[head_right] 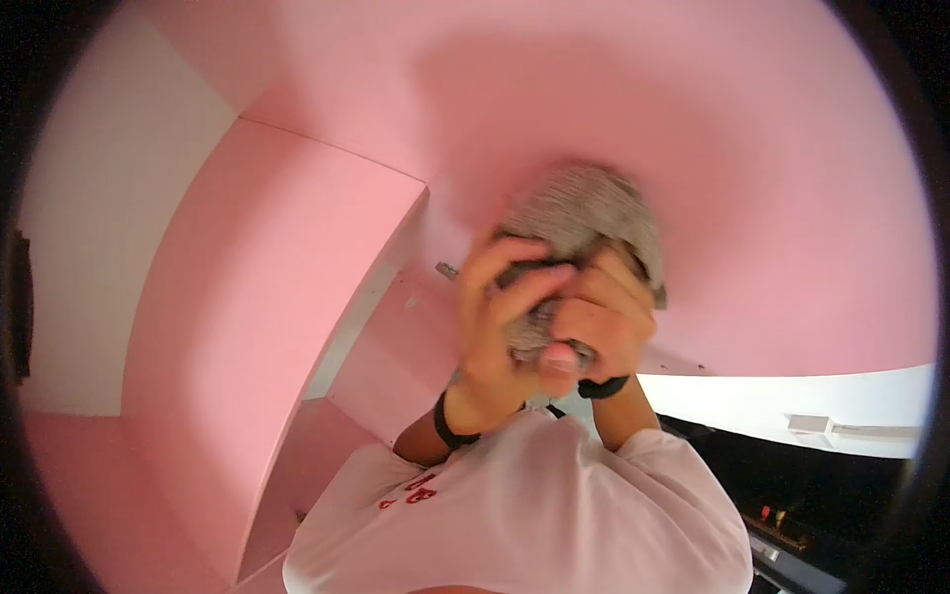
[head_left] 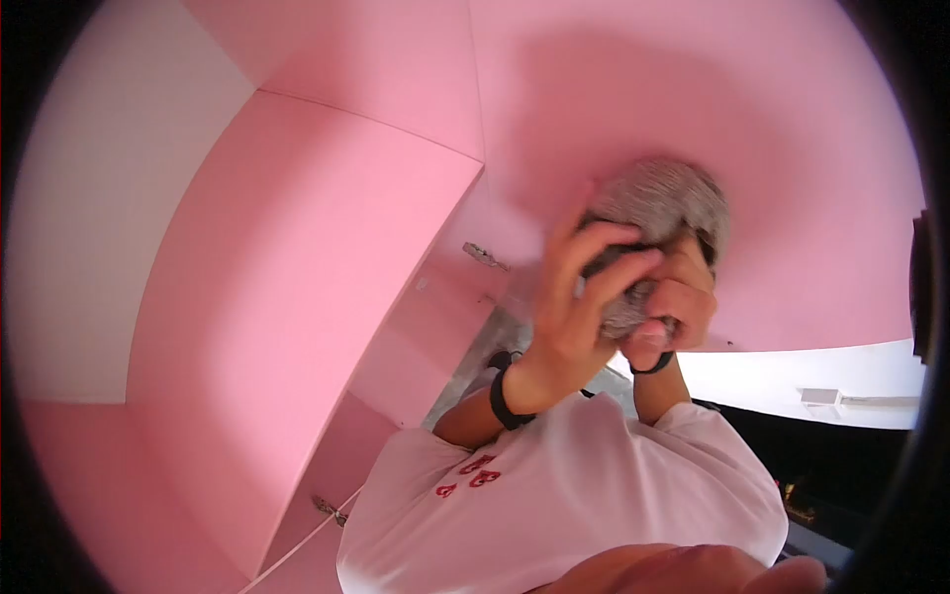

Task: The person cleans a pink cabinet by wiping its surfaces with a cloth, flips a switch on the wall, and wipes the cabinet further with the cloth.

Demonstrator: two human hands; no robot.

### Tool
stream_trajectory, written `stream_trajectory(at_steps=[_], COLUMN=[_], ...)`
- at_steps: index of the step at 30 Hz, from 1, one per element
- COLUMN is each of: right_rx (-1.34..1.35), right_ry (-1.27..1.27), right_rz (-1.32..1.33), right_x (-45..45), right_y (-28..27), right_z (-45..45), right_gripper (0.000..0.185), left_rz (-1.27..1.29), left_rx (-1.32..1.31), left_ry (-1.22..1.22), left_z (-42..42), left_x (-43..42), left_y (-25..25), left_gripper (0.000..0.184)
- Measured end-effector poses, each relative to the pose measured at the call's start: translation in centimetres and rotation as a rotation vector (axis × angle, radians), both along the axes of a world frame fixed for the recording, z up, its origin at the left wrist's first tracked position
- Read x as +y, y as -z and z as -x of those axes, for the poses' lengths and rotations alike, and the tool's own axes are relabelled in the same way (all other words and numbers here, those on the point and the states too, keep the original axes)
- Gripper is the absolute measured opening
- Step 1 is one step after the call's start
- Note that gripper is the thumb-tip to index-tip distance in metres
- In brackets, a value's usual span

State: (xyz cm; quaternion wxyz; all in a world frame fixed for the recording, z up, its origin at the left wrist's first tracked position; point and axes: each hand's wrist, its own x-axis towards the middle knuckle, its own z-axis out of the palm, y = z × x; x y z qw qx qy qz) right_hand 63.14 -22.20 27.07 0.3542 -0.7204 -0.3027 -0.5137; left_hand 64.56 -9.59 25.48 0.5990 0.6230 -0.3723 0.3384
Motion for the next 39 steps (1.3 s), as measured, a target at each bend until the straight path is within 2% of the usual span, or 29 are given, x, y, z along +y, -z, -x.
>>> stream_trajectory(at_steps=[1,3,4,6,9,11,12,14,18,20,23,28,30,39], right_rx=[-0.005,-0.032,-0.014,0.021,0.073,0.197,0.196,0.39,0.363,0.24,0.102,0.1,0.116,0.275], right_ry=[-0.06,-0.185,-0.227,-0.317,-0.345,-0.313,-0.241,-0.279,-0.23,-0.25,-0.165,-0.042,-0.072,-0.135], right_rz=[0.064,0.012,0.027,0.058,0.008,0.013,0.022,0.026,-0.115,-0.248,-0.236,-0.293,-0.316,-0.226], right_x=[0.9,3.5,4.7,6.6,8.4,8.3,7.7,6.8,4.4,2.6,-0.4,-5.3,-6.0,-6.1], right_y=[-0.5,-1.7,-2.3,-3.1,-2.6,-3.0,-3.3,-3.6,-2.7,-2.3,-2.4,-2.5,-1.9,-0.4], right_z=[-1.2,-4.5,-6.0,-8.5,-10.2,-9.2,-8.4,-6.7,-3.2,-1.2,2.2,8.0,9.0,9.8], right_gripper=[0.043,0.015,0.011,0.009,0.01,0.009,0.009,0.011,0.011,0.009,0.007,0.011,0.01,0.016], left_rz=[0.008,0.006,0.096,0.236,0.213,0.213,0.217,0.203,0.163,0.148,0.107,0.042,0.033,0.051], left_rx=[0.018,0.046,0.122,0.235,0.223,0.22,0.221,0.215,0.192,0.192,0.202,0.254,0.277,0.316], left_ry=[-0.044,-0.071,-0.171,-0.332,-0.391,-0.386,-0.382,-0.352,-0.25,-0.186,-0.071,0.108,0.153,0.109], left_z=[-0.7,-2.2,-2.9,-4.0,-4.9,-5.5,-5.6,-5.3,-4.0,-2.8,-0.5,3.5,4.7,6.7], left_x=[0.9,2.3,2.8,3.0,3.7,3.2,2.7,1.4,-1.6,-3.3,-5.1,-8.7,-9.7,-9.6], left_y=[0.1,0.6,0.8,1.4,2.7,3.4,3.8,4.6,5.8,6.1,6.3,6.1,5.8,4.5], left_gripper=[0.041,0.04,0.036,0.033,0.033,0.033,0.033,0.033,0.032,0.032,0.032,0.032,0.032,0.032])
